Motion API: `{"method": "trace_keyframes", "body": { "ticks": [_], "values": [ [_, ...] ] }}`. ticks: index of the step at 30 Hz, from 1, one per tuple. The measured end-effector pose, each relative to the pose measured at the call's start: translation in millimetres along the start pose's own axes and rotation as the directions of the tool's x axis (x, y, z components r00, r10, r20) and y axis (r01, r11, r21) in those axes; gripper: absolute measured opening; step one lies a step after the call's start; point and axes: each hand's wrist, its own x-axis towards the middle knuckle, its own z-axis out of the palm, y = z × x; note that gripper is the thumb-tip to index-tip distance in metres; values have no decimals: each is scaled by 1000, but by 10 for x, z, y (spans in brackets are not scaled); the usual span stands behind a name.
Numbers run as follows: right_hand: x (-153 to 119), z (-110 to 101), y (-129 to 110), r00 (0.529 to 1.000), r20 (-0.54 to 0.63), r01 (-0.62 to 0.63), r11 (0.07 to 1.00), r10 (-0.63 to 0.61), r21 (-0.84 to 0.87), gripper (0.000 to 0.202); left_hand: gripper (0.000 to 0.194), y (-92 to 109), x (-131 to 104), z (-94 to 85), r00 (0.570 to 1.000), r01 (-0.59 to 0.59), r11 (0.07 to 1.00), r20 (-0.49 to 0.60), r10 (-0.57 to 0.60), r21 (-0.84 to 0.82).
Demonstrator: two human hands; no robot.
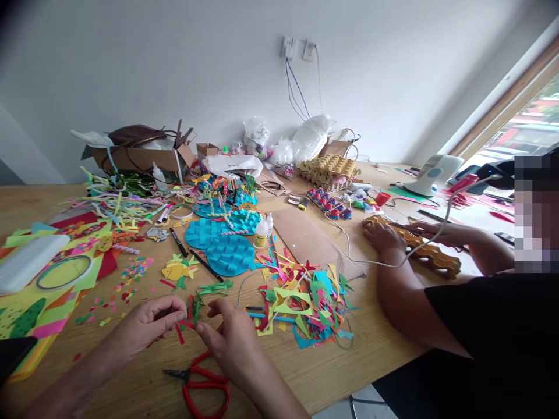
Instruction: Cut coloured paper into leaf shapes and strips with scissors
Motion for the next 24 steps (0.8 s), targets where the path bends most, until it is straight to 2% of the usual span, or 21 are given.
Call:
{"method": "trace_keyframes", "body": {
  "ticks": [3,6,10,13,16,21,24],
  "values": [
    [79,88,64,988,144,-91,947,48,309,19,15,5,8,72,999,20,999,39,-18,-38],
    [113,121,76,977,192,-170,890,96,423,22,15,-34,20,104,995,84,987,56,-77,-134],
    [116,89,73,983,168,-138,886,69,442,24,18,-78,18,123,991,135,956,39,-130,-261],
    [112,88,53,984,174,-91,905,19,415,22,21,-71,8,141,990,140,948,14,-142,-286],
    [121,116,25,981,191,-117,921,47,373,16,20,-51,-10,142,987,155,938,9,-160,-310],
    [162,126,40,980,176,-151,916,89,373,18,15,-87,-63,87,988,154,884,42,-151,-441],
    [184,125,78,979,183,-155,914,92,376,17,14,-128,-90,53,988,145,865,19,-155,-480]
  ]
}}
